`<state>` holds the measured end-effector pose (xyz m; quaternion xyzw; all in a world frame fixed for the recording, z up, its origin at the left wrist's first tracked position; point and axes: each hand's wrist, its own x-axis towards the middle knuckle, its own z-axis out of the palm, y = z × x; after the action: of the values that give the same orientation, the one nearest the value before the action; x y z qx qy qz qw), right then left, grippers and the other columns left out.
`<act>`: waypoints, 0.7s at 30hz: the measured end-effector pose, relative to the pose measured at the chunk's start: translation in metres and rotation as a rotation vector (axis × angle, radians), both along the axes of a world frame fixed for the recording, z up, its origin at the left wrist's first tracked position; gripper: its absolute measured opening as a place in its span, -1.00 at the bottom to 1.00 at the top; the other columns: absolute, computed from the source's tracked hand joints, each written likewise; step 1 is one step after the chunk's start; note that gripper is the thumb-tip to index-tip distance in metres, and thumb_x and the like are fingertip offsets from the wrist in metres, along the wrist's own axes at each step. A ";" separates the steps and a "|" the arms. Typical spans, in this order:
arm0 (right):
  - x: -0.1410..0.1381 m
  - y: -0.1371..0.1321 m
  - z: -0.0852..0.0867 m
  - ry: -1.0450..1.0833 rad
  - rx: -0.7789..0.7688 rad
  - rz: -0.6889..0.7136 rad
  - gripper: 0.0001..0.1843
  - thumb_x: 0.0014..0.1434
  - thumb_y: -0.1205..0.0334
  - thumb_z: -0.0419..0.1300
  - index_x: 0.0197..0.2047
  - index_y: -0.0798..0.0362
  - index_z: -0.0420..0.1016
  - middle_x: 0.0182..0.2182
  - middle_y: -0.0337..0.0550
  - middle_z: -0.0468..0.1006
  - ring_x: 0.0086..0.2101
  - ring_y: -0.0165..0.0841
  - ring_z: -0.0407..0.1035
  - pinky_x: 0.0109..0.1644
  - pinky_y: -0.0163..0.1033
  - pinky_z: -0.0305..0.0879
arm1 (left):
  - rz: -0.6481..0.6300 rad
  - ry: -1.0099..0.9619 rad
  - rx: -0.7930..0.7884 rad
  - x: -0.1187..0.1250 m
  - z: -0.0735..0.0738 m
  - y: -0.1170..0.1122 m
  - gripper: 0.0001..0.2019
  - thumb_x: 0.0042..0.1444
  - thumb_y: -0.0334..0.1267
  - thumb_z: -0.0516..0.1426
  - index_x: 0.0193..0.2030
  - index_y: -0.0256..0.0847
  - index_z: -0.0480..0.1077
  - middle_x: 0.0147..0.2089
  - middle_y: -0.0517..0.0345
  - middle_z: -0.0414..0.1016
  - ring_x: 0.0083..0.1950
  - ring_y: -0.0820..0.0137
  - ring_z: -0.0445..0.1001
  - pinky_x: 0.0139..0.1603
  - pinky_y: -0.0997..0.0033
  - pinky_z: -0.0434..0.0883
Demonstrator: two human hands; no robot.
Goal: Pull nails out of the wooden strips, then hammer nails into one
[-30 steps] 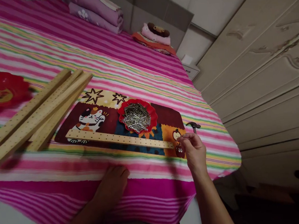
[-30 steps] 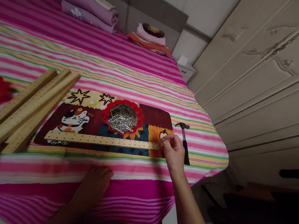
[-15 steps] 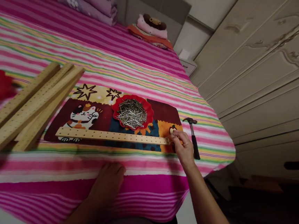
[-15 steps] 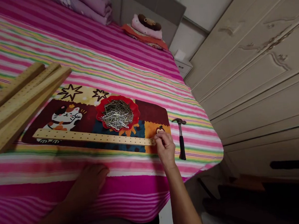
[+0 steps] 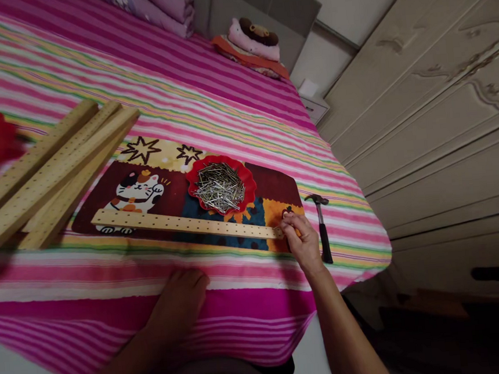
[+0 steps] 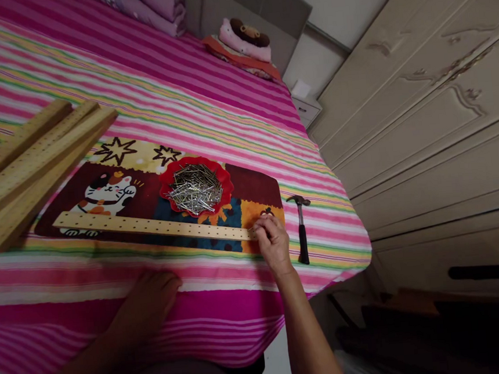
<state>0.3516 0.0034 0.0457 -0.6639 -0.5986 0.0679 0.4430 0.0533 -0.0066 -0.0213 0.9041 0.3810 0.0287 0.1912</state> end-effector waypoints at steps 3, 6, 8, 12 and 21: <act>-0.001 0.000 0.001 0.010 -0.021 0.000 -0.83 0.15 0.18 0.12 -0.38 -0.03 0.53 -0.29 -0.14 0.54 -0.11 -0.23 0.40 0.07 -0.06 0.27 | 0.006 -0.007 0.007 0.000 0.000 0.000 -0.79 0.18 -0.49 0.00 -0.21 -0.24 0.45 -0.16 0.01 0.49 -0.16 0.17 0.37 -0.05 0.11 0.19; -0.002 0.000 0.003 0.006 -0.029 0.001 -0.83 0.15 0.18 0.12 -0.39 -0.04 0.52 -0.32 -0.16 0.53 -0.14 -0.23 0.40 0.04 -0.07 0.28 | 0.007 -0.013 0.005 0.000 0.000 0.000 -0.80 0.17 -0.49 0.02 -0.22 -0.23 0.45 -0.16 0.01 0.50 -0.17 0.18 0.37 -0.07 0.13 0.19; -0.003 -0.001 0.005 0.003 -0.028 -0.001 -0.83 0.15 0.19 0.11 -0.40 -0.04 0.51 -0.34 -0.17 0.53 -0.17 -0.25 0.40 0.00 -0.10 0.29 | 0.007 -0.011 0.003 0.000 0.000 0.000 -0.80 0.18 -0.48 0.01 -0.21 -0.23 0.45 -0.16 0.01 0.50 -0.16 0.18 0.37 -0.08 0.13 0.19; -0.003 -0.002 0.005 0.004 -0.040 -0.004 -0.81 0.15 0.22 0.09 -0.41 -0.03 0.50 -0.37 -0.19 0.51 -0.25 -0.28 0.40 -0.10 -0.16 0.30 | 0.000 -0.004 0.008 0.000 -0.001 0.000 -0.79 0.18 -0.48 0.01 -0.20 -0.23 0.45 -0.16 0.01 0.49 -0.17 0.17 0.37 -0.08 0.12 0.19; -0.003 -0.002 0.003 0.058 -0.096 0.005 -0.83 0.12 0.19 0.12 -0.41 -0.03 0.52 -0.40 -0.21 0.53 -0.31 -0.30 0.39 -0.15 -0.18 0.30 | -0.004 0.003 -0.003 0.001 0.003 0.001 -0.79 0.18 -0.48 0.01 -0.20 -0.25 0.45 -0.16 0.01 0.49 -0.17 0.18 0.37 -0.07 0.12 0.21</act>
<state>0.3490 0.0016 0.0487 -0.6807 -0.5831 0.1170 0.4277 0.0541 -0.0057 -0.0185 0.9047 0.3794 0.0264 0.1920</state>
